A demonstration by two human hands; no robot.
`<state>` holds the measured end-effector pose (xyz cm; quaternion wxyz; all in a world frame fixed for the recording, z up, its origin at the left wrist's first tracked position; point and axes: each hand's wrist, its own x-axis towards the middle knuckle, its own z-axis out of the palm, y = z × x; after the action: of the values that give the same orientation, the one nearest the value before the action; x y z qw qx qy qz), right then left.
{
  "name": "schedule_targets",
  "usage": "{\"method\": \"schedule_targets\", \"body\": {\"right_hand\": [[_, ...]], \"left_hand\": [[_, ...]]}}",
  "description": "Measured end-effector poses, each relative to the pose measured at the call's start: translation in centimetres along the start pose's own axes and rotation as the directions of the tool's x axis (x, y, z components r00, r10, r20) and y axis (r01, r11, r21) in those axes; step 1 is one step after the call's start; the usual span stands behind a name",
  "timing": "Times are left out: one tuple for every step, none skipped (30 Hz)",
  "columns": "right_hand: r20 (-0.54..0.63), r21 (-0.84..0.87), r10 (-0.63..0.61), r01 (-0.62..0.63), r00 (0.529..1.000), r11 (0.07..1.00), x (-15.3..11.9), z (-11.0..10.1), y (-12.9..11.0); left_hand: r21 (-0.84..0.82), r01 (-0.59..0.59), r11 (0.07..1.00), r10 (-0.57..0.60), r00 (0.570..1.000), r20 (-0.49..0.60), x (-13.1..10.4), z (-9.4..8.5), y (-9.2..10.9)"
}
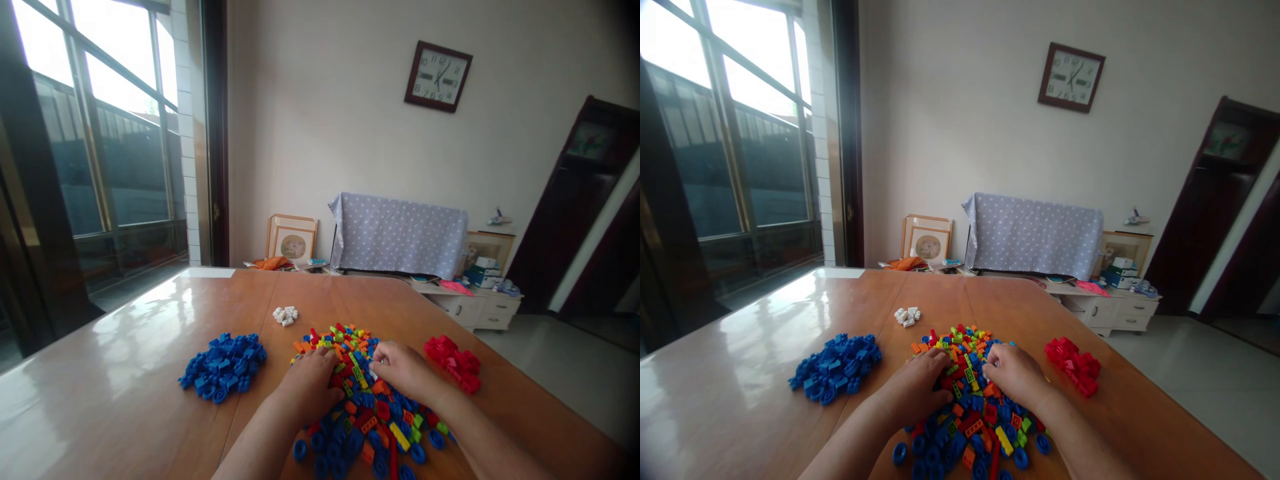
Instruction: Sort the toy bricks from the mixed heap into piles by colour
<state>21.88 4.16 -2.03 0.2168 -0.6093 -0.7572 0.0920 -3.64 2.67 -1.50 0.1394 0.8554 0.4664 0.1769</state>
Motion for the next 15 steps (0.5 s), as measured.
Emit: {"method": "schedule_targets", "body": {"right_hand": [[0.0,0.023,0.005,-0.005,1.0,1.0,0.1,0.1,0.1],[0.0,0.06,0.011,-0.011,1.0,0.998,0.3,0.1,0.2],[-0.006,0.107,0.02,-0.019,1.0,0.994,0.4,0.1,0.4],[-0.02,0.163,0.032,-0.029,0.999,0.986,0.6,0.0,0.7],[-0.039,0.223,0.047,-0.038,0.998,0.974,0.9,-0.1,1.0],[-0.059,0.285,0.067,-0.048,0.996,0.957,1.2,-0.2,1.4],[-0.074,0.345,0.093,-0.062,0.993,0.936,1.6,-0.4,1.8],[-0.08,0.401,0.127,-0.084,0.989,0.912,2.0,-0.5,2.3],[-0.078,0.449,0.167,-0.115,0.983,0.886,2.6,-0.6,2.8],[-0.073,0.481,0.209,-0.149,0.975,0.864,3.3,-0.6,3.3],[-0.072,0.501,0.251,-0.183,0.965,0.846,4.1,-0.5,3.9],[-0.077,0.506,0.29,-0.213,0.954,0.836,5.0,-0.4,4.5],[-0.086,0.499,0.317,-0.235,0.944,0.834,5.9,-0.2,5.1],[-0.093,0.489,0.337,-0.252,0.937,0.835,6.9,0.1,5.7],[-0.099,0.474,0.354,-0.268,0.93,0.839,7.8,0.4,6.2]], "left_hand": [[-0.003,0.003,1.0,-0.003,1.0,0.0,0.0,0.1,-0.1],[-0.006,0.009,1.0,-0.009,1.0,0.002,0.0,0.1,-0.1],[-0.009,0.017,1.0,-0.017,1.0,0.004,0.1,0.1,-0.1],[-0.013,0.027,1.0,-0.026,1.0,0.009,0.1,0.2,-0.2],[-0.017,0.035,0.999,-0.034,0.999,0.016,0.1,0.2,-0.2],[-0.023,0.041,0.999,-0.041,0.999,0.021,0.1,0.1,-0.2],[-0.031,0.047,0.998,-0.046,0.999,0.026,0.1,0.1,-0.2],[-0.039,0.053,0.998,-0.052,0.998,0.03,0.1,0.1,-0.2],[-0.047,0.059,0.997,-0.057,0.998,0.032,0.1,0.1,-0.2],[-0.053,0.064,0.996,-0.063,0.998,0.032,0.1,0.1,-0.2],[-0.058,0.067,0.996,-0.066,0.997,0.03,0.0,0.1,-0.2],[-0.061,0.065,0.996,-0.063,0.998,0.027,0.0,0.1,-0.1],[-0.063,0.06,0.996,-0.058,0.998,0.02,-0.1,0.0,-0.1],[-0.064,0.053,0.997,-0.053,0.999,0.014,-0.1,0.0,-0.1],[-0.064,0.048,0.997,-0.047,0.999,0.009,-0.1,0.0,0.0]]}}
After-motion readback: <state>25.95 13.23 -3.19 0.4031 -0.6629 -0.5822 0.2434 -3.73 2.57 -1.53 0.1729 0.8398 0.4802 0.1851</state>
